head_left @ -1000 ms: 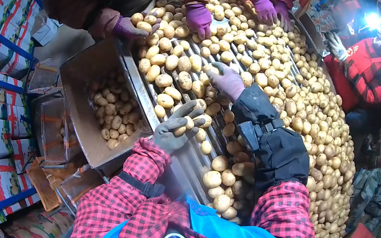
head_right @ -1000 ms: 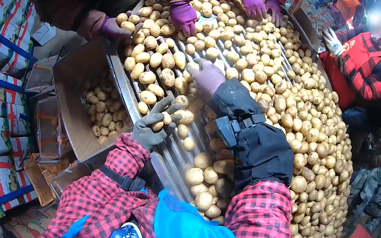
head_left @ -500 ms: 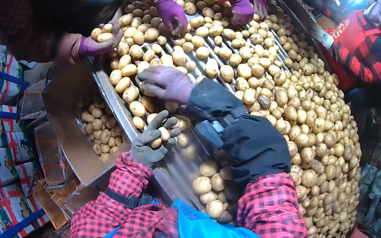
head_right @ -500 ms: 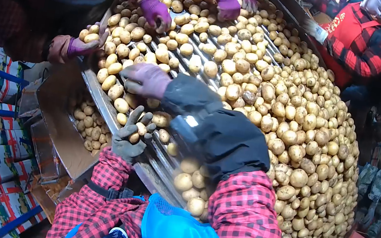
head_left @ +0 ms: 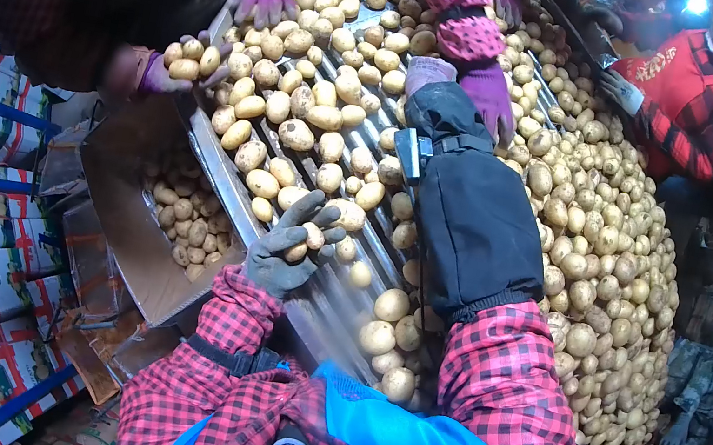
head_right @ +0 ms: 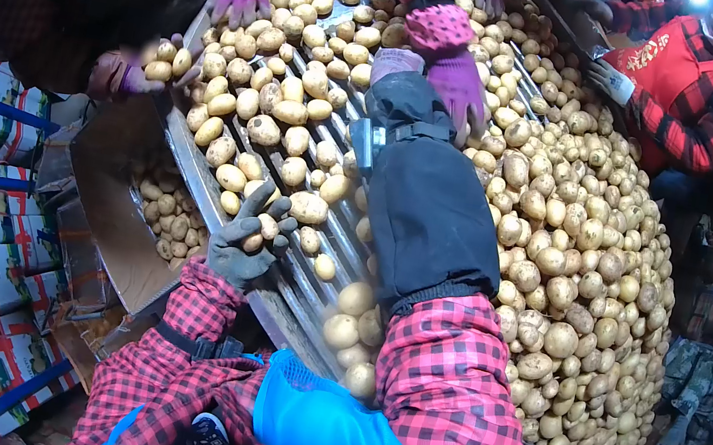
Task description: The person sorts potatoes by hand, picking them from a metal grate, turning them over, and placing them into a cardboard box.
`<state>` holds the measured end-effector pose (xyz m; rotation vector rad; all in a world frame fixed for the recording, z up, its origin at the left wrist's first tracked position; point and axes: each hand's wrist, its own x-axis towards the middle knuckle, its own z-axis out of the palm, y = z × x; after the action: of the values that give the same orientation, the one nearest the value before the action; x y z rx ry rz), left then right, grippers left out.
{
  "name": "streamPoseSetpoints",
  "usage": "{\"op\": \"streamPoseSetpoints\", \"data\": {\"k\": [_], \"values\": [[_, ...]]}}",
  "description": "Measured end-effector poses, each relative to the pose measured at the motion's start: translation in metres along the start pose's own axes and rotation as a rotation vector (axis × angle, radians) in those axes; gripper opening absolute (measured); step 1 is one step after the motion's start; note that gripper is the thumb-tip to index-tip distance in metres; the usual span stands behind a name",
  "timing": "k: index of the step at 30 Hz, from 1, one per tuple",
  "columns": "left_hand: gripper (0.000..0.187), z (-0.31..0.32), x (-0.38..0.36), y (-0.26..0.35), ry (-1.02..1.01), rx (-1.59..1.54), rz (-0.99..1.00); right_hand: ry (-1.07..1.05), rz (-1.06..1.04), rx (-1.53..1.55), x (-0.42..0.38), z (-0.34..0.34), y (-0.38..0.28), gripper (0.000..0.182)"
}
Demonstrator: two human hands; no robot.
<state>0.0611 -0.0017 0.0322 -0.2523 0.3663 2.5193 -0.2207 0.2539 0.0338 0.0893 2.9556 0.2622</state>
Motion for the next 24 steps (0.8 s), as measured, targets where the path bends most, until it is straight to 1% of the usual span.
{"op": "streamPoseSetpoints", "data": {"k": [2, 4, 5, 6, 7, 8, 9, 10, 11, 12, 13, 15, 16, 17, 19, 20, 21, 22, 23, 24], "values": [[0.064, 0.004, 0.001, 0.000, 0.059, -0.017, 0.001, 0.018, 0.031, -0.006, -0.012, -0.009, -0.006, 0.026], [0.061, 0.009, 0.003, -0.002, 0.074, 0.014, 0.029, 0.156, -0.122, 0.098, -0.042, -0.029, -0.010, 0.031], [0.059, 0.008, 0.007, -0.004, 0.022, 0.025, 0.043, 0.312, -0.201, 0.281, -0.070, -0.038, -0.012, 0.035], [0.058, 0.016, 0.002, -0.009, 0.011, 0.354, 0.154, 0.398, -0.315, 0.463, -0.094, -0.044, -0.014, 0.035], [0.058, 0.024, 0.000, -0.011, -0.006, 0.687, 0.270, 0.415, -0.480, 0.598, -0.123, -0.050, -0.014, 0.032], [0.059, 0.012, 0.006, -0.006, -0.001, 0.292, 0.094, 0.491, -0.636, 0.623, -0.152, -0.056, -0.019, 0.029], [0.057, 0.003, 0.013, -0.004, -0.178, -0.108, -0.048, 0.414, -0.782, 0.720, -0.179, -0.061, -0.023, 0.033], [0.061, -0.003, 0.009, -0.007, -0.139, -0.805, -0.186, 0.308, -0.865, 0.584, -0.205, -0.070, -0.026, 0.043], [0.061, -0.005, 0.004, -0.012, -0.235, -0.322, 0.006, 0.017, -0.894, 0.540, -0.228, -0.085, -0.031, 0.051], [0.063, -0.007, -0.001, -0.017, -0.202, 0.516, 0.269, 0.125, -0.900, 0.572, -0.246, -0.071, -0.032, 0.053], [0.067, 0.000, -0.007, -0.019, -0.082, 0.982, 0.477, 0.235, -0.903, 0.605, -0.257, -0.061, -0.034, 0.055], [0.068, 0.017, -0.021, -0.017, -0.040, 0.610, 0.188, 0.066, -0.670, 0.770, -0.256, -0.055, -0.024, 0.056], [0.058, 0.016, -0.024, -0.020, -0.100, 0.508, 0.169, 0.089, -0.585, 0.738, -0.244, -0.054, -0.016, 0.056], [0.048, 0.006, -0.024, -0.017, -0.070, 0.120, -0.002, 0.161, -0.480, 0.624, -0.230, -0.042, -0.015, 0.053], [0.042, 0.001, -0.032, -0.011, -0.073, -0.136, -0.134, -0.076, -0.406, 0.412, -0.211, -0.041, -0.021, 0.044], [0.042, 0.001, -0.034, -0.009, -0.091, -0.188, -0.138, -0.130, -0.393, 0.260, -0.205, -0.032, -0.031, 0.037], [0.041, 0.003, -0.038, -0.006, -0.109, -0.238, -0.138, -0.180, -0.382, 0.109, -0.200, -0.010, -0.043, 0.030], [0.043, 0.004, -0.047, -0.006, -0.018, -0.121, -0.045, 0.020, -0.377, 0.013, -0.201, 0.017, -0.055, 0.024], [0.046, 0.012, -0.050, -0.002, -0.041, -0.118, -0.014, -0.035, -0.282, -0.028, -0.196, 0.014, -0.067, 0.024], [0.047, 0.011, -0.050, 0.003, -0.065, -0.185, -0.026, -0.104, -0.332, -0.041, -0.191, 0.011, -0.070, 0.025]]}}
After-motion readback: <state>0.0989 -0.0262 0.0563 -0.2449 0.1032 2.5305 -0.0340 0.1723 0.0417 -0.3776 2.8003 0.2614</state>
